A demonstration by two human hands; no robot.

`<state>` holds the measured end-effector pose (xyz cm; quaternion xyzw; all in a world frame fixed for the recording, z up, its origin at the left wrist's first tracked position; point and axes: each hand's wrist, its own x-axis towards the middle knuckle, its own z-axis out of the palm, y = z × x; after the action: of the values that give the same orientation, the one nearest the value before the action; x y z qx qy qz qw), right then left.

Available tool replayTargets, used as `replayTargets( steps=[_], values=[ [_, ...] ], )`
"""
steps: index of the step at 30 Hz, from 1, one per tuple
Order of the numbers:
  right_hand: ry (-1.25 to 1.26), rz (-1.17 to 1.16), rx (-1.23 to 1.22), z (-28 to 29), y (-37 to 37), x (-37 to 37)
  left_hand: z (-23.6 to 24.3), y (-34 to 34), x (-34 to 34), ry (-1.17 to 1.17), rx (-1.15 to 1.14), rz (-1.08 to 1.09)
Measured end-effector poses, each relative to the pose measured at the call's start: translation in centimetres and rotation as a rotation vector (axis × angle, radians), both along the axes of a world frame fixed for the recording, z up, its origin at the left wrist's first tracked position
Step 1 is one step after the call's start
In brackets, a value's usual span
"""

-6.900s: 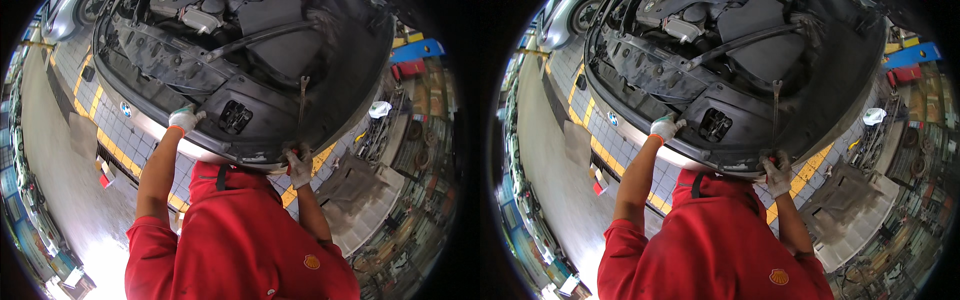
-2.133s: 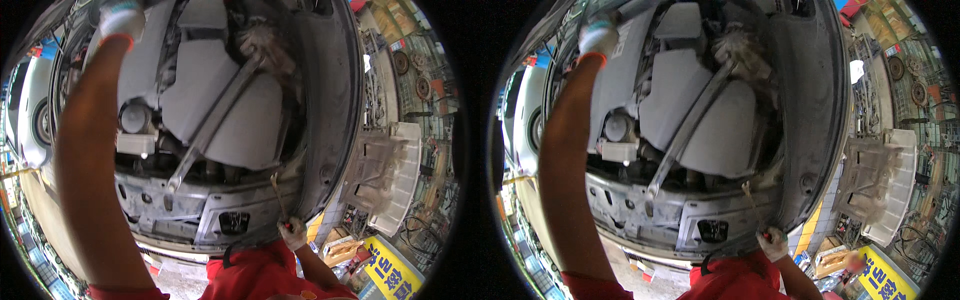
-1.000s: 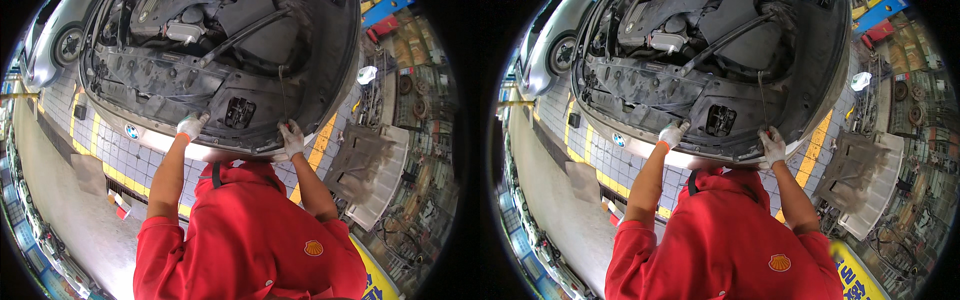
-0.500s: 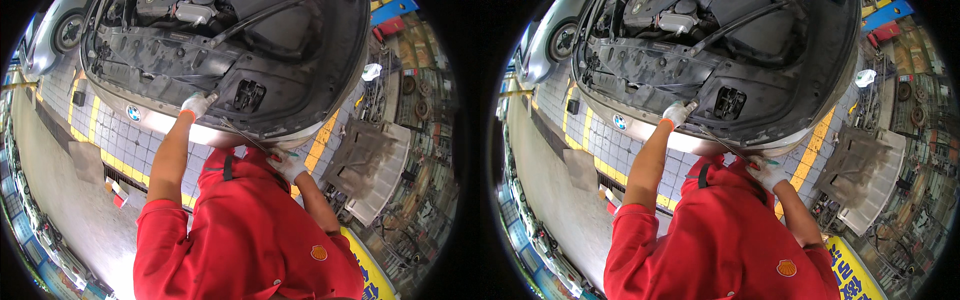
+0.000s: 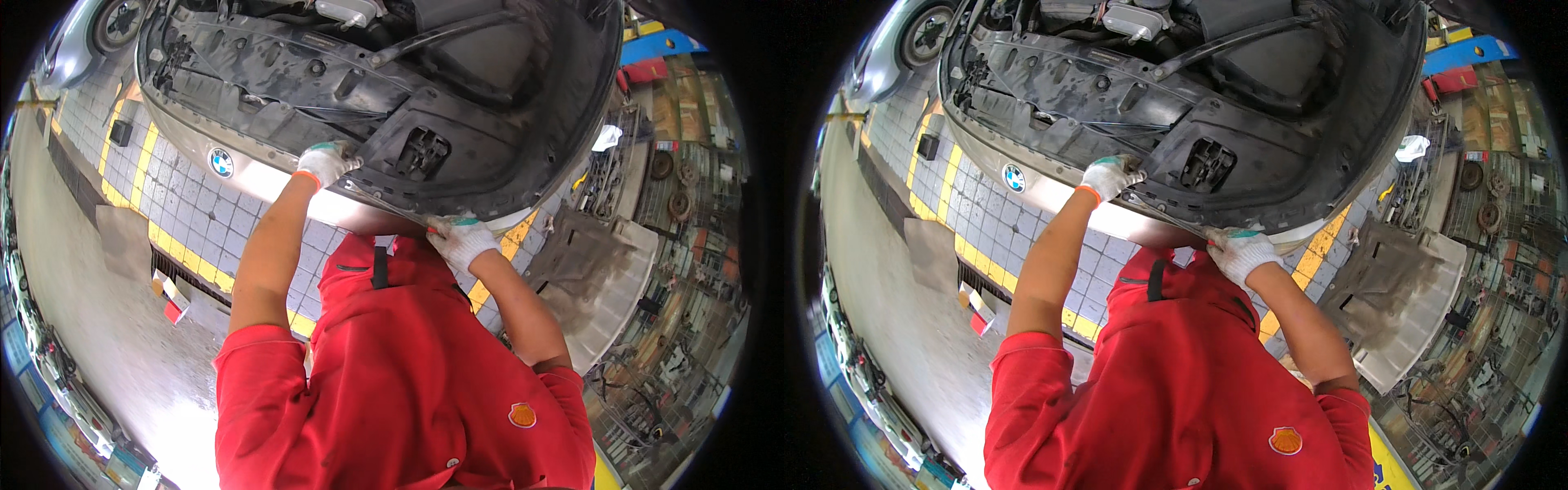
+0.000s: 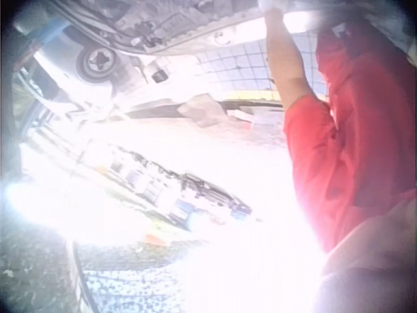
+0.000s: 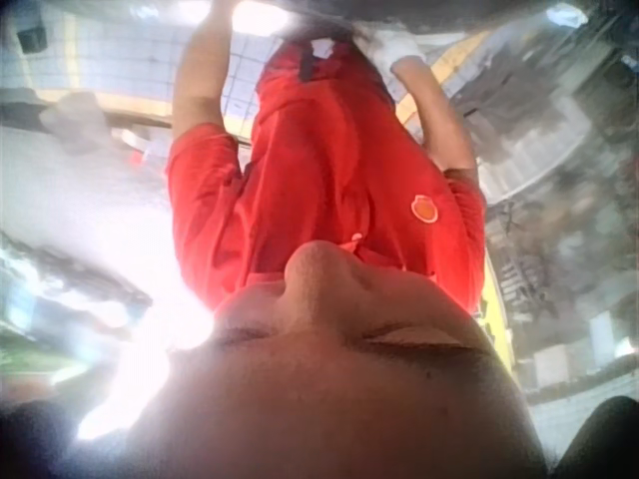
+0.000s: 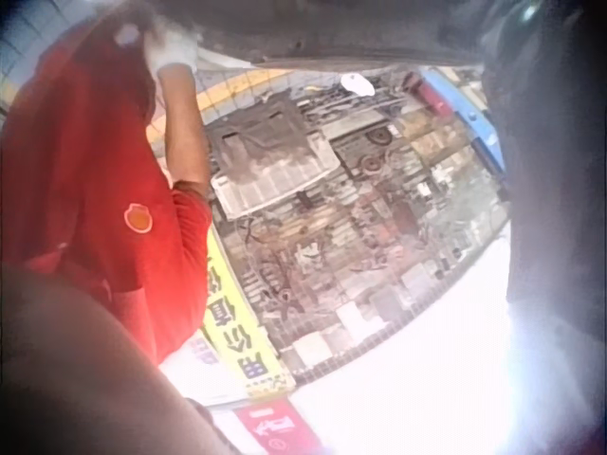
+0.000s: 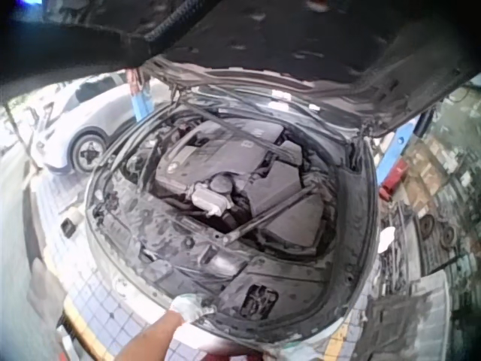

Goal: The person removes a plastic engine cover from a BMW using a wrench and an impact driver, then reattaches the cover and fastens it with the impact driver. The person also briefly wipes the engine bay with a cloth.

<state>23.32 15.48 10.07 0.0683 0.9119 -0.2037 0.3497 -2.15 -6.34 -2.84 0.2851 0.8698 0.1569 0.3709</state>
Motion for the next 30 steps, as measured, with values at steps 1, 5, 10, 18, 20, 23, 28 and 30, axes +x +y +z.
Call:
replayTargets(
  steps=[1,5,10,18,20,23,28,30],
  values=[
    [0.010,-0.003,0.001,0.1,0.0,-0.3,0.2,-0.5,1.0,0.035,0.121,0.111],
    [-0.016,0.042,-0.001,0.9,0.3,-2.0,-0.7,-2.9,2.0,0.338,0.159,0.040],
    [0.035,0.069,-0.119,-2.8,3.2,-2.2,-0.2,-5.7,5.2,0.666,0.393,0.002],
    [0.156,0.134,-0.188,-12.9,5.0,0.7,0.0,-4.3,10.5,0.684,0.298,0.254],
    [0.215,0.130,-0.180,-13.7,4.8,1.0,-0.6,-4.0,10.3,0.711,0.241,0.248],
    [0.214,0.132,-0.114,-15.0,2.1,1.0,-0.9,-4.0,9.3,0.630,0.251,0.300],
    [0.101,0.047,-0.136,-12.0,1.5,1.2,-0.2,-4.1,8.3,0.561,0.191,0.258],
    [0.080,0.013,-0.128,-9.1,2.0,1.4,-0.9,-4.6,7.9,0.557,0.282,0.270]
  ],
)
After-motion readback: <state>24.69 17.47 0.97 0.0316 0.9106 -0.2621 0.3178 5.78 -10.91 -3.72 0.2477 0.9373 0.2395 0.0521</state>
